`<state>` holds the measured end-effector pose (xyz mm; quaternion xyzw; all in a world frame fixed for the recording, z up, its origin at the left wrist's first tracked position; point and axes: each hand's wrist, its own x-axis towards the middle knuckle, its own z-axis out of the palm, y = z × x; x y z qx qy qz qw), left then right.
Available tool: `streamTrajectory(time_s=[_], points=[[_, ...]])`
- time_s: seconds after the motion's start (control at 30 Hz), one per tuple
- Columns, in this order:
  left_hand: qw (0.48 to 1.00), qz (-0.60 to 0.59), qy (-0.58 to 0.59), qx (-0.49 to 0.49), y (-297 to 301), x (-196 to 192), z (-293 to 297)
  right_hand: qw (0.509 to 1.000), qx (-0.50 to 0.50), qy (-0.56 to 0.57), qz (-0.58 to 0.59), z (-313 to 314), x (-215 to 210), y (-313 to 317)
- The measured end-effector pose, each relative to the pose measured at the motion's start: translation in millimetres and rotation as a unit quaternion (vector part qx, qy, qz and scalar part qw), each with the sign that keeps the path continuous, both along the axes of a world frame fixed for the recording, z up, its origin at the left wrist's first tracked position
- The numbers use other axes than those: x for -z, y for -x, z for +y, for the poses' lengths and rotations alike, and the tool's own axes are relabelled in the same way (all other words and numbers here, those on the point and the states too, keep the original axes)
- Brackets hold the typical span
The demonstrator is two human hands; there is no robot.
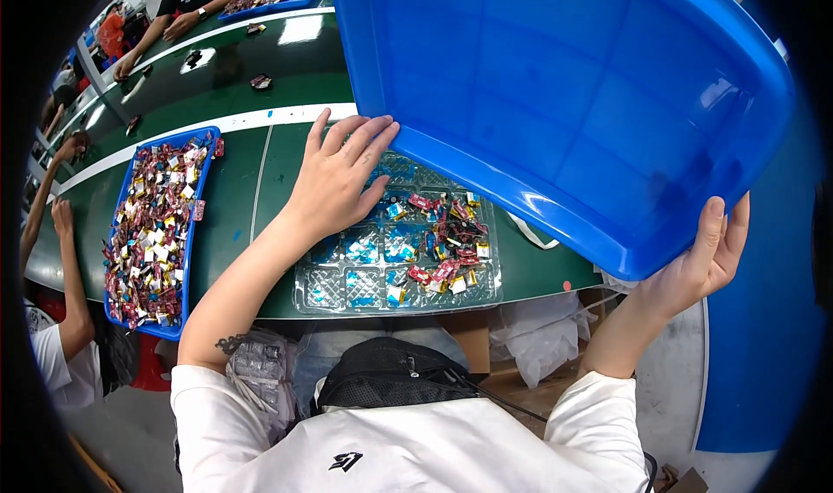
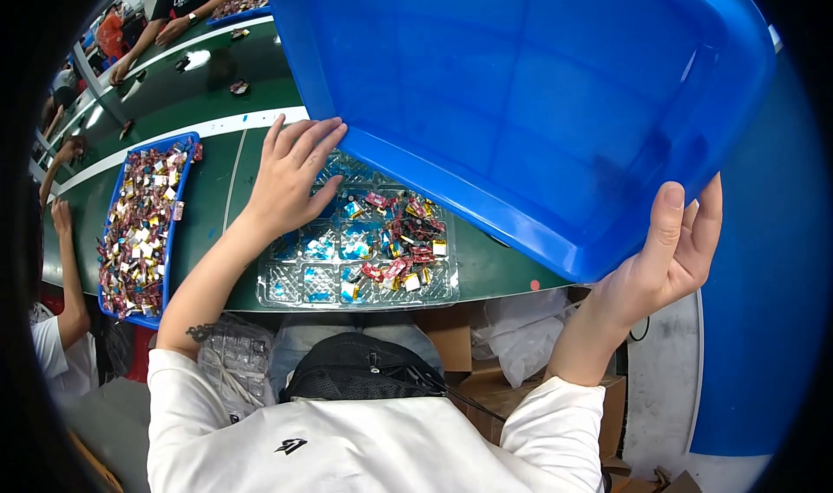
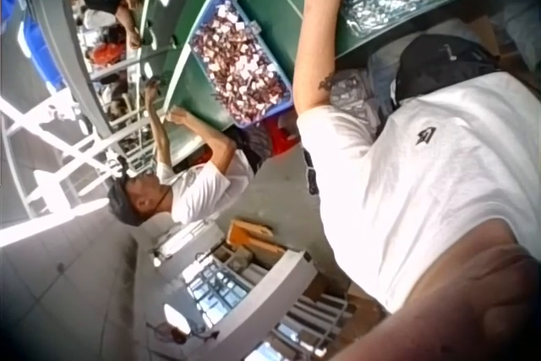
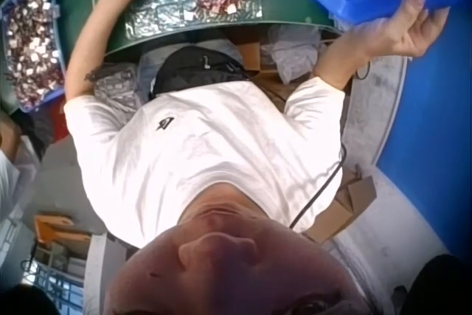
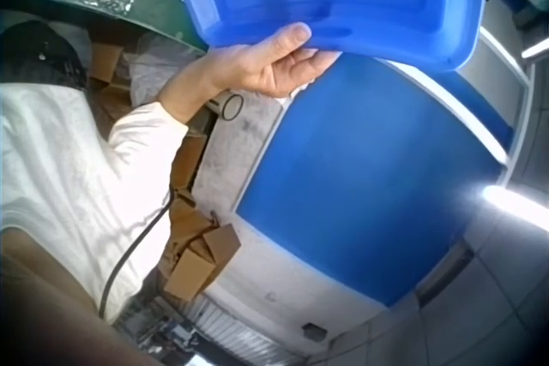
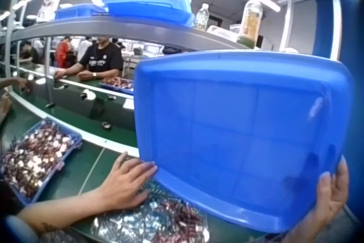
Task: Sorting small electronic components from a central pile into a blue plastic tray.
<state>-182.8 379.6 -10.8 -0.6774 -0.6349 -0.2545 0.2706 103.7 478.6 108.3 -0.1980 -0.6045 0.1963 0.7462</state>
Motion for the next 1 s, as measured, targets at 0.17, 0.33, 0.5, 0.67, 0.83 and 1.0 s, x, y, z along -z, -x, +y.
streamTrajectory(time_s=[0.17,0.33,0.5,0.67,0.83,1.0], points=[[0.99,-0.08,-0.014,0.119,13.4,-2.7,0.8,1.0,-0.024,-0.001,-0.014,8.6,5.4,-8.7],[0.988,-0.106,-0.049,0.097,8.2,-11.6,-0.3,1.0,-0.024,0.018,0.006,11.1,5.4,-9.7],[0.986,-0.1,-0.1,0.093,12.8,-9.8,-3.1,0.999,-0.033,0.036,0.006,24.9,11.2,-16.1],[0.933,-0.352,-0.058,0.051,16.4,-11.8,-12.1,0.993,-0.088,0.08,0.027,45.0,22.2,-26.2],[0.843,-0.511,0.006,0.165,8.6,-23.3,-11.9,0.965,-0.166,0.202,0.032,85.0,52.1,-58.0],[0.846,-0.517,0.002,0.129,16.4,-9.0,-15.9,0.889,-0.258,0.378,-0.007,106.5,67.1,-68.4]])
